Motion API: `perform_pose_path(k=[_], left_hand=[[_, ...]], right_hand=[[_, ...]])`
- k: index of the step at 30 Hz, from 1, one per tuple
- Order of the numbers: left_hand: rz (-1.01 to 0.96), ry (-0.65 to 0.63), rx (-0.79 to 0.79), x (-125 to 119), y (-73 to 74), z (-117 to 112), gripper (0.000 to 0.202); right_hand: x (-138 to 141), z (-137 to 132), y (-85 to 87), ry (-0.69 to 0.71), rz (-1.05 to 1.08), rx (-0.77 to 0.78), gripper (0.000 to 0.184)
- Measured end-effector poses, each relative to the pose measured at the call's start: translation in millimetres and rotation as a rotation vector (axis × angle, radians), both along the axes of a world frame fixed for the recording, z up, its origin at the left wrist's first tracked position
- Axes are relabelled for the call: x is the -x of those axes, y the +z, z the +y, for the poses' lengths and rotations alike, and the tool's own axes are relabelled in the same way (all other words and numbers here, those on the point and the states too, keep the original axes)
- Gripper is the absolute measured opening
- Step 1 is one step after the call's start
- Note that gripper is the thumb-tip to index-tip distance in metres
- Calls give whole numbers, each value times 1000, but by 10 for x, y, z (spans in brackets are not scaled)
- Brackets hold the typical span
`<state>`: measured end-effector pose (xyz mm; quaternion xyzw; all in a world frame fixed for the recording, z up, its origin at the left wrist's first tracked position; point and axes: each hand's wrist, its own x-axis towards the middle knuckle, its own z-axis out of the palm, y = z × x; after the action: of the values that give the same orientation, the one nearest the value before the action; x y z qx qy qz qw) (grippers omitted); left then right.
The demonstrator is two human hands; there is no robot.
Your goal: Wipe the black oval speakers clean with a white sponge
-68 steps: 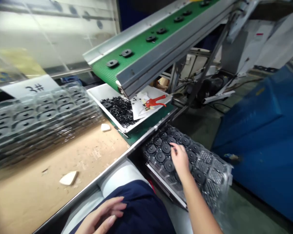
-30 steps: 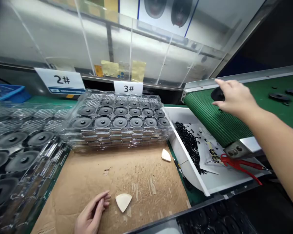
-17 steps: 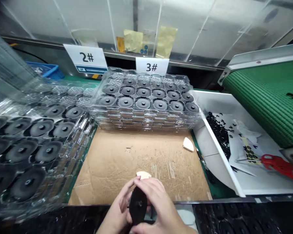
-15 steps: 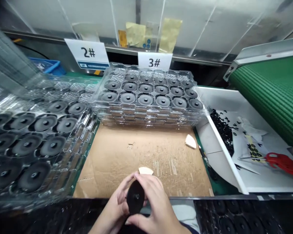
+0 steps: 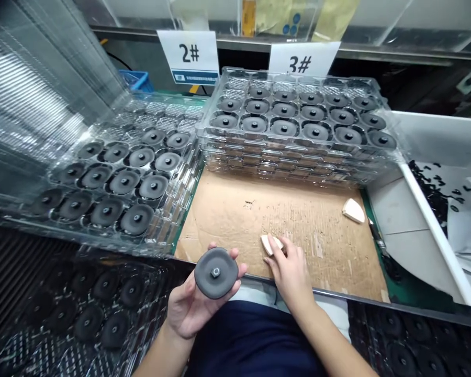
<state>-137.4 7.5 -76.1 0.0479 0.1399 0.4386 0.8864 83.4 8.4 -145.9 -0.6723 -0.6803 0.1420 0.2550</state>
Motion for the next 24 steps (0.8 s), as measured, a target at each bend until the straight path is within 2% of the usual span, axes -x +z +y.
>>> perform_pose_path(k=[3,6,9,13,15,19,21,22,24], left_hand=[[4,35,2,42,30,-84,49],[52,87,62,59,59,-165,48],[133,149,131,65,91,-246,47],[221,217,129,50,137,-330,50],[266,215,111,13,160,-352,53],[359,174,54,-143,199,-363,55],[404,137,25,-229,215,-363,52],[425,118,22,-264,224,-363,51],[460,112,42,-319,246,-359,52]], right_hand=[[-50,126,10,-4,3,-12,35],[-44,211,117,4,48,-17,35],[87,97,203,40,125,-20,33],[280,-150,312,178,226,19,28],[322,-179,486,199,260,35,25],[419,-163,1083,169,321,-25,25],[498,-195,1351,292,369,-147,23],[531,-217,1447,361,387,-157,23],[559,-245,1557,512,413,-61,22]])
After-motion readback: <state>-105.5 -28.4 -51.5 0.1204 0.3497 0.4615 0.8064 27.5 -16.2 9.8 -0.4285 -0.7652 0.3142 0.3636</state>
